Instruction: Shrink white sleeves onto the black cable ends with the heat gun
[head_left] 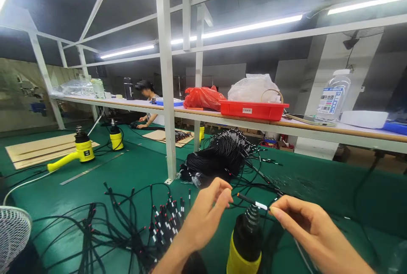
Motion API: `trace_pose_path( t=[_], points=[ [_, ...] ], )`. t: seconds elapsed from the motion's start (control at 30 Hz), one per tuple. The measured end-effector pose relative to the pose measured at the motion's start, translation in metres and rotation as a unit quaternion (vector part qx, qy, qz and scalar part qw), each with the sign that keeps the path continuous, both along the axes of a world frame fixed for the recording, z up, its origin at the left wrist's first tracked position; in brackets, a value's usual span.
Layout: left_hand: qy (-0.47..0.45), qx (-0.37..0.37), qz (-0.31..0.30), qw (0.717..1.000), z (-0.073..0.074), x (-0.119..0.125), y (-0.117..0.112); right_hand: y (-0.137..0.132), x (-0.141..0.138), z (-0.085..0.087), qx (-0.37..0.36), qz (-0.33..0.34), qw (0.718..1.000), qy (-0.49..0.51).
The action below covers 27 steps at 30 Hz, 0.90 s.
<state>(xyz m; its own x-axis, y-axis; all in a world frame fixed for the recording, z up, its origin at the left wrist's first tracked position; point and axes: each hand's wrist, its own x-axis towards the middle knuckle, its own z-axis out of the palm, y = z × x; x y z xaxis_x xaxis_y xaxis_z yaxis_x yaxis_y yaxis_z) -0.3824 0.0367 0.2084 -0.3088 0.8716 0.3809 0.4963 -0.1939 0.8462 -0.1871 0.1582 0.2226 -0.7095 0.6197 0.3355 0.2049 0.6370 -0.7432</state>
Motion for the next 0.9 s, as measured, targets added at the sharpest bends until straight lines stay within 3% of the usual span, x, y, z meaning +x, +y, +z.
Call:
trace_pose_path(
  t=[0.07,0.13,0.4,0.9],
  points=[
    [0.059,-0.023,-0.002,0.998,0.016,0.005,0.000,-0.003,-0.002,0.005,0.014,-0.003,1.000,-0.005],
    [0.101,-0.049,-0.010,0.994,0.022,0.008,0.004,-0.005,-0.004,0.009,0.025,-0.006,1.000,-0.006],
    [0.104,-0.053,-0.002,0.993,0.011,0.005,0.028,0.006,-0.005,0.005,0.048,-0.015,0.997,-0.061],
    [0.061,-0.053,0.004,0.997,0.004,0.006,0.030,0.014,-0.007,-0.001,0.050,-0.012,0.995,-0.090]
  ],
)
